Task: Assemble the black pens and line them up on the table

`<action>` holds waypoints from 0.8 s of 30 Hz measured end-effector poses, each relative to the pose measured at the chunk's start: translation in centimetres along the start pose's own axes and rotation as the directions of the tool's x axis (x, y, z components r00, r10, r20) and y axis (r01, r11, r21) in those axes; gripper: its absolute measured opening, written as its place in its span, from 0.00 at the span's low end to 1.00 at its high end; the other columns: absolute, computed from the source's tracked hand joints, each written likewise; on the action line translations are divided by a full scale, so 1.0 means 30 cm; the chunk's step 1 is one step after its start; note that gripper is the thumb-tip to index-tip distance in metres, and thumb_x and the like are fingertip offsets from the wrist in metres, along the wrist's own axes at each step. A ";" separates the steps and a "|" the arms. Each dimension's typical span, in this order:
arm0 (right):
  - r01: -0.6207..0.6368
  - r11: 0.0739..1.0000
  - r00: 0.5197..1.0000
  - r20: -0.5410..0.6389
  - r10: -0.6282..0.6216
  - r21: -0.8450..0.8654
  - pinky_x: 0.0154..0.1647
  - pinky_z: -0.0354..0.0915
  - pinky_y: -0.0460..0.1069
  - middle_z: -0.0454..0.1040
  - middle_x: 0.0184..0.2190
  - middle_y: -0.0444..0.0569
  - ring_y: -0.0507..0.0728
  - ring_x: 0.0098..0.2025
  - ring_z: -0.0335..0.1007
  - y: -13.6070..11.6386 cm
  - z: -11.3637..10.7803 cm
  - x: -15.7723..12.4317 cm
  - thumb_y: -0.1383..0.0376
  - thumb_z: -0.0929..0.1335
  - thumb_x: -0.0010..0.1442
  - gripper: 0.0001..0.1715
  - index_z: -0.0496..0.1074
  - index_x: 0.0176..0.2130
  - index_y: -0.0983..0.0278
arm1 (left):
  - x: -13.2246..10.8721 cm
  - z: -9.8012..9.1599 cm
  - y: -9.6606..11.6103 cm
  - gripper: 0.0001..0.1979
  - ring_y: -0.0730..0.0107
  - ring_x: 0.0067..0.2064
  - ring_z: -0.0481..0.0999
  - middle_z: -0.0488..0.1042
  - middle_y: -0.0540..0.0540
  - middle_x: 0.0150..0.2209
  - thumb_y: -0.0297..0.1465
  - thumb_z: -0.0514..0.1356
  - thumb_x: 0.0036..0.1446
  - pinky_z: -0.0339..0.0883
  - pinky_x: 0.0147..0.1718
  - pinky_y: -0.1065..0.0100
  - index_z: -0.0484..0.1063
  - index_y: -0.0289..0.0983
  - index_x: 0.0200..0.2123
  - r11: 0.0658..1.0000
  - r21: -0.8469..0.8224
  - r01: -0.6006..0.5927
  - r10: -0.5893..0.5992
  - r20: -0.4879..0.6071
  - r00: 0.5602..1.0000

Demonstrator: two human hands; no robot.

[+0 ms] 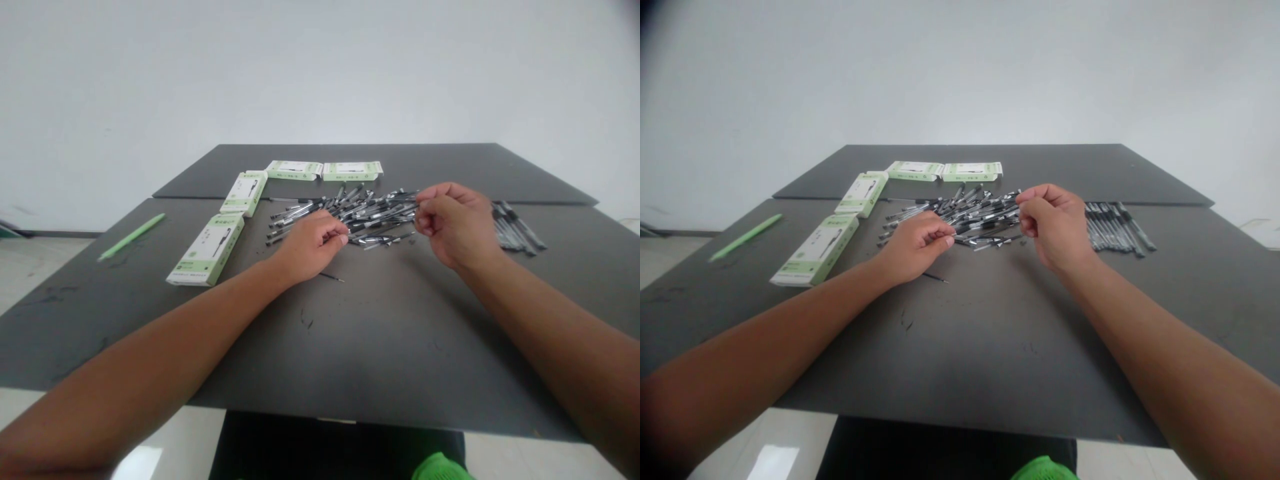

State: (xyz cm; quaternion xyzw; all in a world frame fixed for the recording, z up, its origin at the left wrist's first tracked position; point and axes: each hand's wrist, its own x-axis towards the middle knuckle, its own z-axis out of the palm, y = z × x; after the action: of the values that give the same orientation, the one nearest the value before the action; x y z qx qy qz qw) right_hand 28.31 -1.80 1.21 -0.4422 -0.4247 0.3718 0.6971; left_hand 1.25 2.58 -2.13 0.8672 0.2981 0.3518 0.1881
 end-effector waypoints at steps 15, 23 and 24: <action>-0.012 0.999 0.998 0.055 0.014 -0.039 0.18 0.54 0.47 0.69 0.18 0.42 0.51 0.20 0.62 0.007 0.003 -0.008 0.72 0.75 0.48 0.07 0.81 0.30 0.61 | 0.002 0.001 -0.007 0.06 0.65 0.41 0.77 0.77 0.47 0.37 0.29 0.63 0.69 0.66 0.43 0.62 0.82 0.37 0.42 0.999 0.040 -0.019 0.016 0.055 0.998; -0.025 0.998 0.994 0.105 0.031 -0.058 0.19 0.56 0.48 0.70 0.21 0.42 0.52 0.21 0.63 -0.002 0.006 -0.017 0.69 0.75 0.50 0.09 0.80 0.35 0.60 | 0.002 -0.001 -0.008 0.07 0.64 0.42 0.77 0.78 0.46 0.38 0.30 0.62 0.70 0.67 0.44 0.61 0.82 0.38 0.42 0.999 0.051 -0.015 0.012 0.068 0.998; -0.026 0.998 0.993 0.110 0.032 -0.055 0.19 0.56 0.48 0.71 0.21 0.42 0.52 0.22 0.64 -0.004 0.008 -0.019 0.69 0.75 0.50 0.10 0.80 0.36 0.60 | 0.003 -0.002 -0.008 0.07 0.64 0.42 0.77 0.78 0.46 0.38 0.30 0.62 0.70 0.67 0.44 0.61 0.82 0.38 0.43 0.999 0.049 -0.016 0.012 0.067 0.998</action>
State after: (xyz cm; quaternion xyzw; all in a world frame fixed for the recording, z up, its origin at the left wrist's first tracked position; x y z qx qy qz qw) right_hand 27.91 -2.29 1.23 -0.4454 -0.4659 0.3944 0.6550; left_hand 1.17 2.83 -2.20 0.8849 0.2942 0.3165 0.1738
